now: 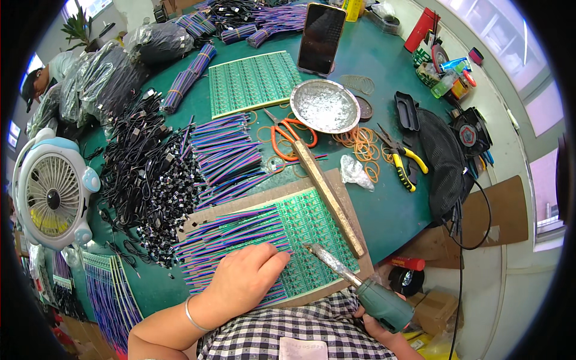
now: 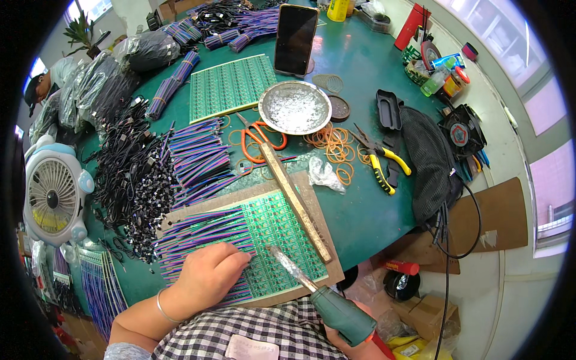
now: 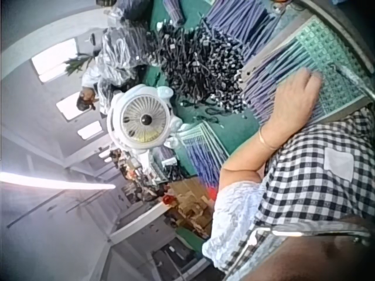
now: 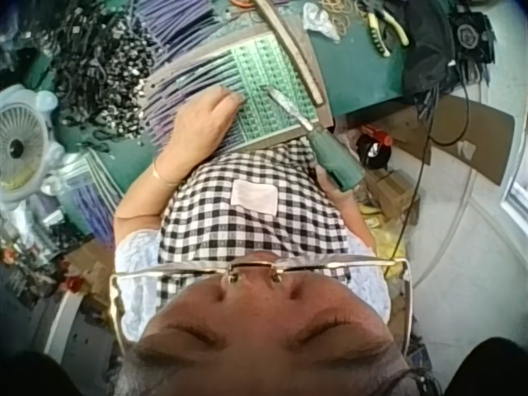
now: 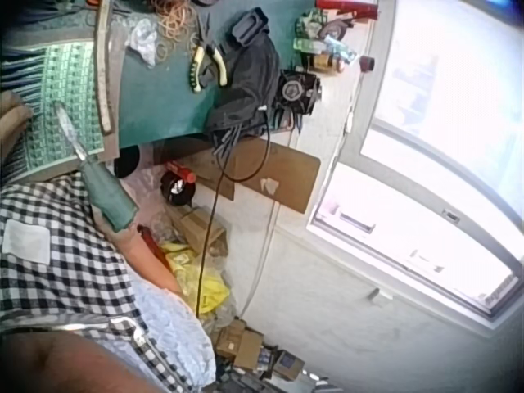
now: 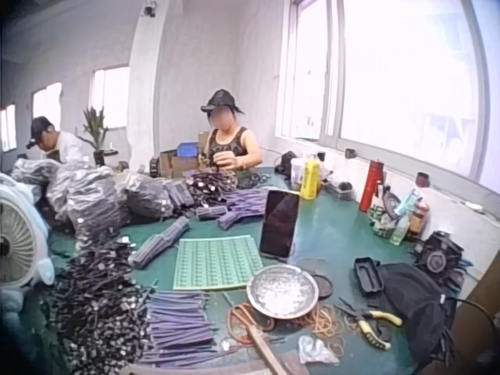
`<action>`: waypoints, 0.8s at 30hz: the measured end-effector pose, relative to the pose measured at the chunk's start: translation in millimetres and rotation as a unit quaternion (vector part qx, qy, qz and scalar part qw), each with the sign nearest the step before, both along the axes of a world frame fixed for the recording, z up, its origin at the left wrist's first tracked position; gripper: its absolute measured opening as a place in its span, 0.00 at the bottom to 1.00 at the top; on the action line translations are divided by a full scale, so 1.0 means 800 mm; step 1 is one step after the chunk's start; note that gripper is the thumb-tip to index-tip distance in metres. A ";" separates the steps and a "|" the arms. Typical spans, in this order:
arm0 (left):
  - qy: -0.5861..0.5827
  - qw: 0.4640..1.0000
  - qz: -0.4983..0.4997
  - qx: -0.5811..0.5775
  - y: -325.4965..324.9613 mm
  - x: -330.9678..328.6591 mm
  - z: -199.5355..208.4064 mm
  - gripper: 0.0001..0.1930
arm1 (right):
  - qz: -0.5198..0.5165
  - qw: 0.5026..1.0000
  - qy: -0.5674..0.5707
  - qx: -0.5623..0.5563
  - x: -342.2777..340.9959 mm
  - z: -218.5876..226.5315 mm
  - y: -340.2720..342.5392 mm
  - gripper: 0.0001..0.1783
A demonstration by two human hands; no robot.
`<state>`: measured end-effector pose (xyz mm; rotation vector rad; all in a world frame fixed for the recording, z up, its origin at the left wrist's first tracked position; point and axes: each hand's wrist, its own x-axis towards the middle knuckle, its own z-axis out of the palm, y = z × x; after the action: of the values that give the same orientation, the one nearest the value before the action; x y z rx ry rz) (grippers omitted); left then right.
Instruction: The person aligns multi-colored wires onto circuit boards by hand and solders them in place using a soldering tool.
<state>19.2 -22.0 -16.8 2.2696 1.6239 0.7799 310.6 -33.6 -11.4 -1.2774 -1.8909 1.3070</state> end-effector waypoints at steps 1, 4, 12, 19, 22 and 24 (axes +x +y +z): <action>0.016 1.000 -0.010 0.003 0.000 -0.001 0.002 0.11 | 0.006 1.000 -0.006 0.007 0.001 0.001 0.000 0.06; 0.041 0.999 -0.025 0.013 0.001 -0.001 0.005 0.12 | 0.009 0.999 -0.022 0.031 0.003 -0.002 -0.001 0.06; 0.079 0.996 -0.033 0.017 -0.004 -0.002 -0.003 0.12 | 0.026 0.999 -0.009 0.035 -0.002 0.002 0.002 0.06; 0.096 0.995 -0.036 -0.001 -0.003 0.000 0.003 0.12 | 0.059 0.997 -0.031 0.031 0.002 -0.001 0.000 0.06; 0.093 0.995 -0.035 -0.004 -0.003 0.001 0.003 0.12 | 0.038 0.999 -0.022 0.011 0.003 0.000 -0.003 0.07; 0.091 0.995 -0.035 -0.006 -0.003 0.001 0.002 0.12 | 0.033 0.999 -0.022 0.013 0.003 0.000 -0.004 0.08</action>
<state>20.0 -24.2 -15.3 2.4353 1.6090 0.5597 312.8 -37.2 -11.7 -1.2484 -1.9900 1.2932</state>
